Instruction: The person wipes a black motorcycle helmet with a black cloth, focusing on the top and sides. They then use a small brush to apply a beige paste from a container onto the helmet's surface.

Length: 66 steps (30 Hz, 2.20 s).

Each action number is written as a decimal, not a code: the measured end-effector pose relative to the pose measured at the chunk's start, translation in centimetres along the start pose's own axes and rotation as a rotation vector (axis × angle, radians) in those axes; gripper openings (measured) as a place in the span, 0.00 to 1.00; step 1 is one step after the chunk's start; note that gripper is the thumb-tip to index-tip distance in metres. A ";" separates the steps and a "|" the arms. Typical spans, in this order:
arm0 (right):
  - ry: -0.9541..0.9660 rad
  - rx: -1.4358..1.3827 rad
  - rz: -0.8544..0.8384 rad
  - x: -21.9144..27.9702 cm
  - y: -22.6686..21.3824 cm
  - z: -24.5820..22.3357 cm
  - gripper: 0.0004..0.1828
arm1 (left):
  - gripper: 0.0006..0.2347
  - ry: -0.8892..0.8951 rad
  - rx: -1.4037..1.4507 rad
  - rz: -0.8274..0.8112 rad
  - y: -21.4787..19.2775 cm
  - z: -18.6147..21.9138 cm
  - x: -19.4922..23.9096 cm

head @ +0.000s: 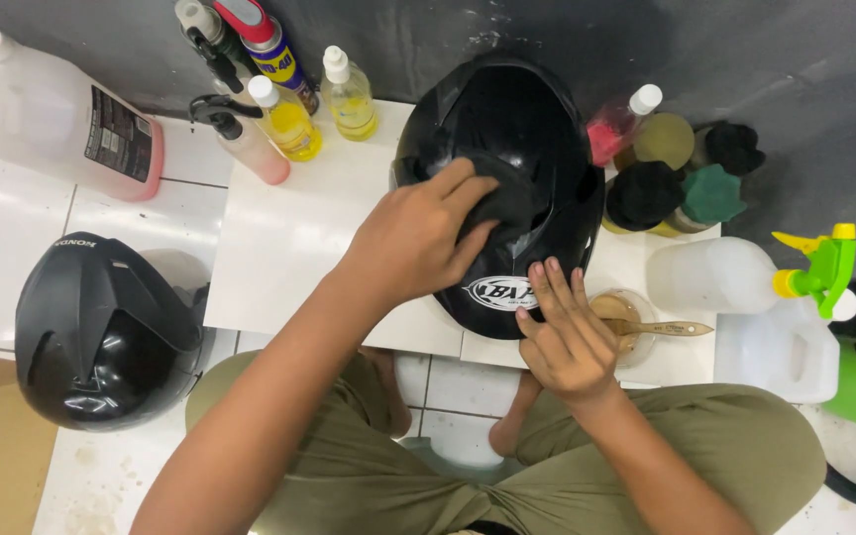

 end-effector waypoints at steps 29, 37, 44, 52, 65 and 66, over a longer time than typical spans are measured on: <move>0.028 0.066 -0.031 -1.5 0.1 -1.6 0.11 | 0.14 -0.142 -0.129 0.292 0.2 -0.2 4.3; 0.038 0.041 -0.084 -1.4 0.6 -1.5 0.14 | 0.11 -0.323 0.187 0.185 0.3 -5.2 -1.1; 0.023 0.071 -0.110 -1.0 0.5 -1.8 0.14 | 0.13 -0.259 0.024 0.163 0.8 -1.6 5.6; 0.032 0.005 -0.127 -1.0 0.5 -1.5 0.12 | 0.14 -0.255 -0.085 0.309 1.3 -0.5 7.7; 0.047 0.084 -0.055 0.0 0.4 -1.8 0.11 | 0.12 -0.442 0.188 0.309 0.5 -6.3 4.5; 0.013 0.072 -0.104 -0.2 0.4 -2.1 0.14 | 0.12 -0.375 0.255 0.327 0.6 -5.8 5.1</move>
Point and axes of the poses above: each hand's wrist, its own x-axis away from the middle knuckle, its own y-axis out of the palm, z = x × y, the point moved 9 cm from there along -x, towards the middle knuckle, and after that the axes turned 14 degrees about -y, right-handed, at the moved point
